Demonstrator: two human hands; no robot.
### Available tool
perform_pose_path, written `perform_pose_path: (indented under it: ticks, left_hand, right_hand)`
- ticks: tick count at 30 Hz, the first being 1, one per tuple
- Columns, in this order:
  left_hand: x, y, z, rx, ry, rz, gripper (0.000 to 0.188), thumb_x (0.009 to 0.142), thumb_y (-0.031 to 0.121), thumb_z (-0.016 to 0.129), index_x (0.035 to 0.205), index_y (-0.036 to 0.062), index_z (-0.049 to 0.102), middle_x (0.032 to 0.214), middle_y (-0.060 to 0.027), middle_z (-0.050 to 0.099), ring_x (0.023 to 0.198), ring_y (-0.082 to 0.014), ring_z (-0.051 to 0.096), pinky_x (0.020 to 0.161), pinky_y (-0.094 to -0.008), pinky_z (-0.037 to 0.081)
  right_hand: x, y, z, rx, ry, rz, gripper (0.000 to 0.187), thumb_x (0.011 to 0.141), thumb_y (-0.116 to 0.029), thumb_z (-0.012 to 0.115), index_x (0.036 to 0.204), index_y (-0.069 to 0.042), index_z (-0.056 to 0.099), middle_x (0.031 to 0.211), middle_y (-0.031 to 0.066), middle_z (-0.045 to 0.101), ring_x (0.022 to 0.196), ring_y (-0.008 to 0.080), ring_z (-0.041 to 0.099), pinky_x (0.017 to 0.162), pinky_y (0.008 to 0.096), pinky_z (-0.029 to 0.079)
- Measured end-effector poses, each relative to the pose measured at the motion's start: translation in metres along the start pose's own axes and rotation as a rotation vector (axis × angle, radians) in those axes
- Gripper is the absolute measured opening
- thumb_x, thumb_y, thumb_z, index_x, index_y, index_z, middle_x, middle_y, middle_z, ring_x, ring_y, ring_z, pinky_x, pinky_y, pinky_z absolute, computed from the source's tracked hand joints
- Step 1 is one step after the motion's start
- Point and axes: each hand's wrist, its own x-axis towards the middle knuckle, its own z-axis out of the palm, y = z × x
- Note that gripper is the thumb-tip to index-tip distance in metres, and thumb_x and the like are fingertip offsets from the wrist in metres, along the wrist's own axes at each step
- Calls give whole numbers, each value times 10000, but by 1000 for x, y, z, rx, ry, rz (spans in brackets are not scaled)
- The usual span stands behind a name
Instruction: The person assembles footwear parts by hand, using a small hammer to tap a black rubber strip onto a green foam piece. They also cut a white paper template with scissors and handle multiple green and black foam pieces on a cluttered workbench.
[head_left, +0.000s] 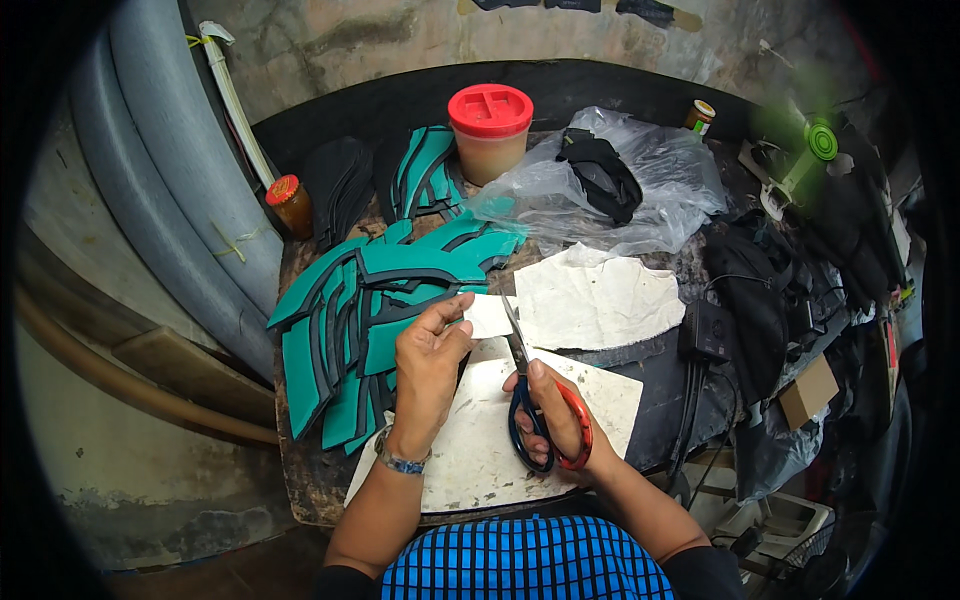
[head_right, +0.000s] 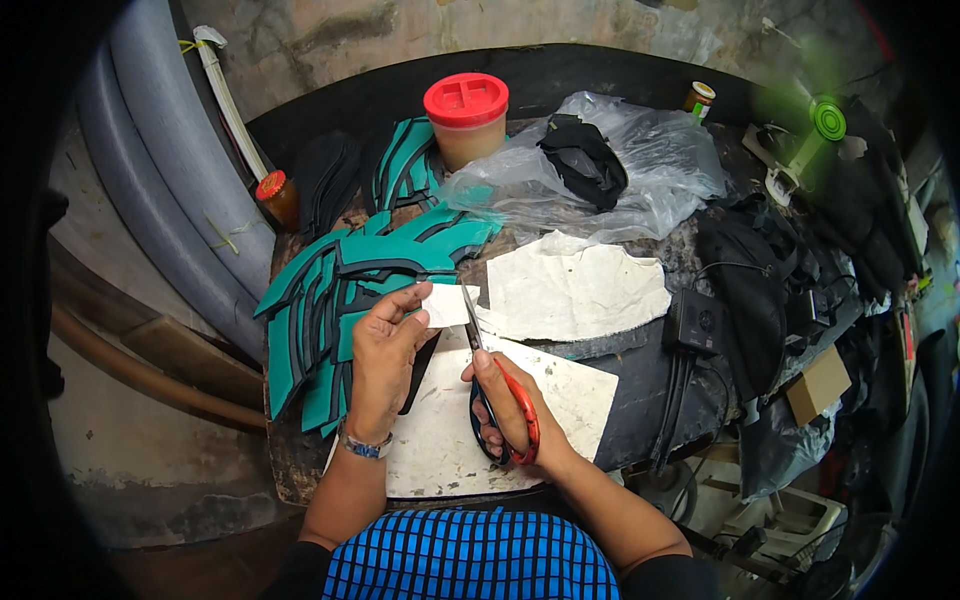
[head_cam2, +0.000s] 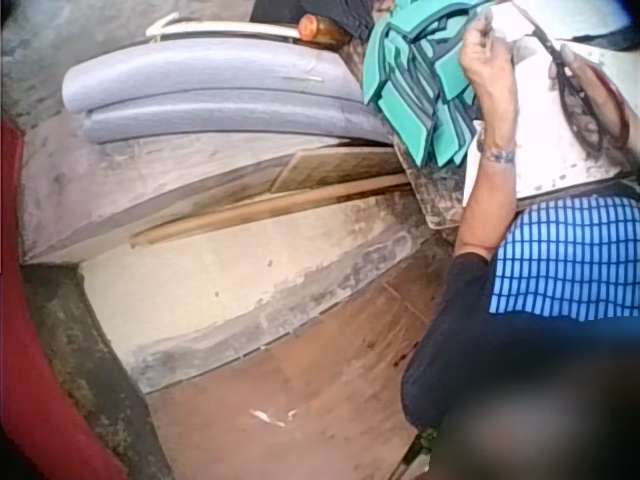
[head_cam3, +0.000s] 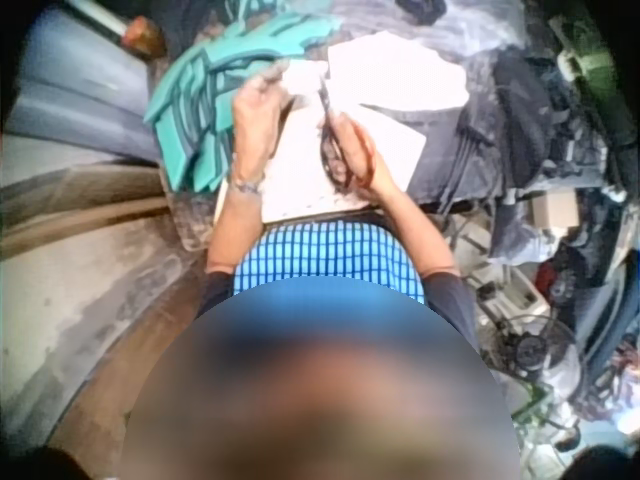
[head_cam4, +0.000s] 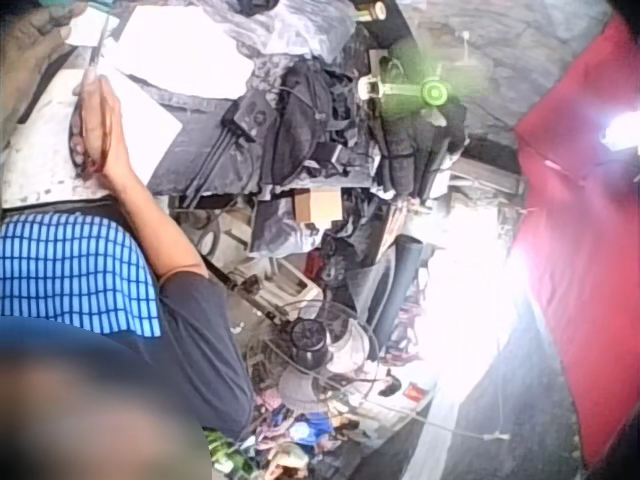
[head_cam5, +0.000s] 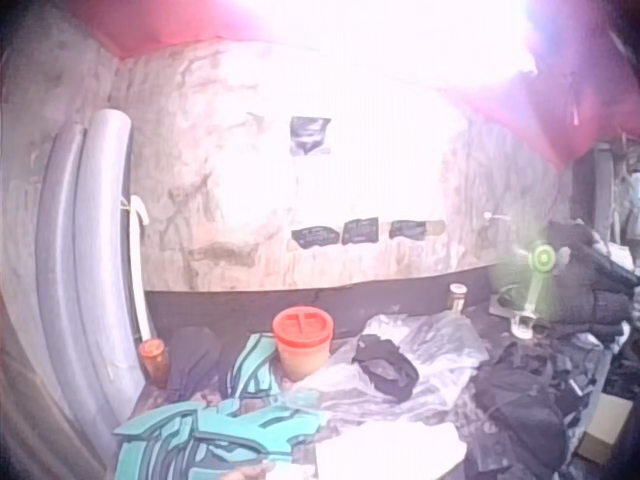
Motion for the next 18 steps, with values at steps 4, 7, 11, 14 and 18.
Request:
perform_pose_path:
  ticks: [4, 7, 11, 14, 18]
  left_hand:
    - [0, -4, -2, 8, -4, -5, 348, 916, -39, 587, 1257, -99, 555, 1108, -133, 659, 985, -156, 659, 875, -259, 542]
    - [2, -4, -1, 126, 35, 71, 418, 914, -27, 597, 1321, -82, 523, 1301, -177, 590, 1122, -197, 605, 930, -279, 502]
    - [1, -1, 1, 64, 42, 185, 437, 906, -36, 605, 1332, -77, 516, 1355, -175, 555, 1164, -220, 585, 971, -295, 488]
    - [0, 0, 2, 39, 15, 227, 439, 908, -36, 604, 1336, -75, 513, 1373, -181, 540, 1179, -227, 576, 984, -303, 482]
    - [-3, 0, 3, 35, -7, 194, 433, 909, -36, 605, 1331, -78, 516, 1375, -188, 537, 1206, -230, 559, 1019, -320, 470]
  right_hand:
    - [2, 5, -4, 23, -28, 24, 605, 992, -631, 345, 1098, -56, 503, 645, -19, 422, 432, 54, 367, 392, 223, 343]
    - [1, 9, -6, 149, -59, 49, 585, 990, -621, 370, 1087, -56, 484, 667, -4, 446, 465, 71, 437, 412, 237, 389]
    - [-7, 11, -8, 178, -215, 29, 606, 1006, -600, 323, 1240, -47, 403, 825, 28, 494, 620, 110, 511, 556, 265, 445]
    - [-12, 10, -6, -22, -236, -43, 594, 1024, -570, 268, 1271, -50, 413, 815, 41, 529, 628, 119, 536, 575, 263, 438]
    - [-14, 7, 1, -45, -205, -136, 549, 1020, -537, 339, 1262, -50, 415, 782, 5, 470, 613, 93, 482, 560, 242, 389]
